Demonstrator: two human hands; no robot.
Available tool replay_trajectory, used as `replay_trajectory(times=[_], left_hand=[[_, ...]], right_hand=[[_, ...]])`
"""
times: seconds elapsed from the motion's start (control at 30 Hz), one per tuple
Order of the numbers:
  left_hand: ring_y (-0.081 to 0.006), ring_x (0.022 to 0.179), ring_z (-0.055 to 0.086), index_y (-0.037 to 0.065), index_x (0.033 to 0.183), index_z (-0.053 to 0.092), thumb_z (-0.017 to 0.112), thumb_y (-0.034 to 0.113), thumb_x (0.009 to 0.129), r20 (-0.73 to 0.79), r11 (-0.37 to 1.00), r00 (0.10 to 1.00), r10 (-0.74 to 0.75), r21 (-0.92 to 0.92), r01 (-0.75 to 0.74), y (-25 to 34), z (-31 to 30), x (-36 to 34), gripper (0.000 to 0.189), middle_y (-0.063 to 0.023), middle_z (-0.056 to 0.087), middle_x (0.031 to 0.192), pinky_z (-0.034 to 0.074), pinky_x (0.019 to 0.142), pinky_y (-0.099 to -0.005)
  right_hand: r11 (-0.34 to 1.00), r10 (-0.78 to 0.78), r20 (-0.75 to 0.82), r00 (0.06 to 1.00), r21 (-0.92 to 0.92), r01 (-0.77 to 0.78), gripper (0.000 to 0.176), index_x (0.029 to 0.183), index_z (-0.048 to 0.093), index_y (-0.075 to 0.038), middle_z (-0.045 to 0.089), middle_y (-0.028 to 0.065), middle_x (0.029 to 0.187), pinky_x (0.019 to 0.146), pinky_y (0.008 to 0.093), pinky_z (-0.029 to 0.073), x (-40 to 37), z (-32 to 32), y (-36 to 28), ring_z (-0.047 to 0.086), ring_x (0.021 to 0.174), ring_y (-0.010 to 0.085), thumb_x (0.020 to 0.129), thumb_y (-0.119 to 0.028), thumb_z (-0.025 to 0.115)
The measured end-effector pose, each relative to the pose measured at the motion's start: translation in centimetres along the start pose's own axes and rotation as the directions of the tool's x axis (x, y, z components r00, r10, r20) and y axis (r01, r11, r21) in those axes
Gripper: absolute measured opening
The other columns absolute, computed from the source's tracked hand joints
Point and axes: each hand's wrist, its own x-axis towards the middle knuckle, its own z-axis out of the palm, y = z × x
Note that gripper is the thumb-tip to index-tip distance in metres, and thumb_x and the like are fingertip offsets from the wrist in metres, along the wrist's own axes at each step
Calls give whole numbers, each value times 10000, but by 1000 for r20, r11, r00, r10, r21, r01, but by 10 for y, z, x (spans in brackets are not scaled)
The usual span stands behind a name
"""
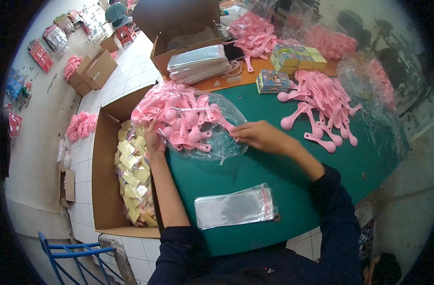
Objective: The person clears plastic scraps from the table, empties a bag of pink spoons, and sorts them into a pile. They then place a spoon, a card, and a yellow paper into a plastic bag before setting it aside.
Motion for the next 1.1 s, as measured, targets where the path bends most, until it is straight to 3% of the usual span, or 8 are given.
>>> replay_trajectory(times=[0.17, 0.27, 0.47, 0.73, 0.77, 0.87, 0.97, 1.1], left_hand=[[-218, 990, 574, 106, 1182, 468, 470, 2, 865, -53, 1000, 998, -21, -18, 20, 5, 8, -6, 334, -67, 551, 1099, 512, 825, -374], [-206, 1039, 543, 103, 1238, 425, 467, -16, 862, -43, 999, 999, -26, -20, 25, 9, 13, -9, 396, -61, 516, 1168, 484, 870, -360], [-200, 1061, 533, 83, 1244, 418, 469, -30, 863, -32, 999, 999, -27, -32, 26, 10, 12, -8, 400, -66, 508, 1197, 476, 881, -343], [-195, 983, 573, 82, 1209, 449, 476, -31, 856, -22, 999, 999, -26, -20, 26, 5, 4, -3, 371, -63, 544, 1127, 514, 787, -326], [-195, 982, 574, 82, 1210, 449, 475, -31, 856, -32, 1000, 999, -28, -8, 28, 6, 4, -3, 372, -63, 544, 1126, 514, 788, -325], [-195, 983, 573, 85, 1213, 449, 475, -29, 856, -38, 999, 999, -30, 9, 31, 4, 2, -1, 375, -63, 542, 1129, 513, 791, -322], [-201, 1008, 561, 96, 1219, 449, 477, -26, 858, -41, 999, 999, -35, 26, 36, 2, -1, 1, 382, -66, 531, 1150, 506, 822, -334], [-208, 1031, 550, 99, 1226, 444, 476, -28, 858, -48, 999, 998, -34, 22, 35, 5, 3, -1, 390, -68, 523, 1164, 496, 852, -344]], right_hand=[[904, 86, -256, 963, -385, -183, 539, 1316, 395, -100, 349, 226, 1348, 969, 407, 388, 61, 50, -2, 432, 1175, 383, 812, -86, 583], [811, 179, -187, 966, -528, -252, 485, 1255, 451, -62, 444, 231, 1242, 942, 416, 403, 80, 60, 21, 471, 1110, 396, 788, -72, 583], [869, 20, -317, 948, -463, -174, 368, 1089, 550, -67, 545, 178, 1052, 849, 389, 456, 41, 52, -1, 535, 994, 336, 727, -9, 578], [949, 260, -434, 863, -52, -312, 228, 988, 615, -53, 603, 141, 973, 749, 275, 490, -36, 24, -42, 608, 898, 233, 772, 18, 609], [937, 348, -441, 828, 190, -293, 207, 981, 613, -44, 605, 128, 977, 736, 272, 493, -42, 26, -36, 607, 889, 215, 783, 17, 602], [672, 602, -348, 718, 707, -221, 103, 956, 571, -25, 601, 94, 1013, 656, 256, 498, -51, 26, -27, 583, 802, 141, 856, -34, 543], [164, 735, -119, 667, 986, -6, 96, 967, 528, -51, 593, 117, 1019, 614, 234, 482, -43, 17, -34, 547, 728, 119, 882, -83, 497], [174, 695, -40, 718, 978, -114, 136, 971, 503, -43, 586, 128, 1022, 551, 220, 455, -20, 18, -30, 525, 717, 95, 857, -116, 496]])
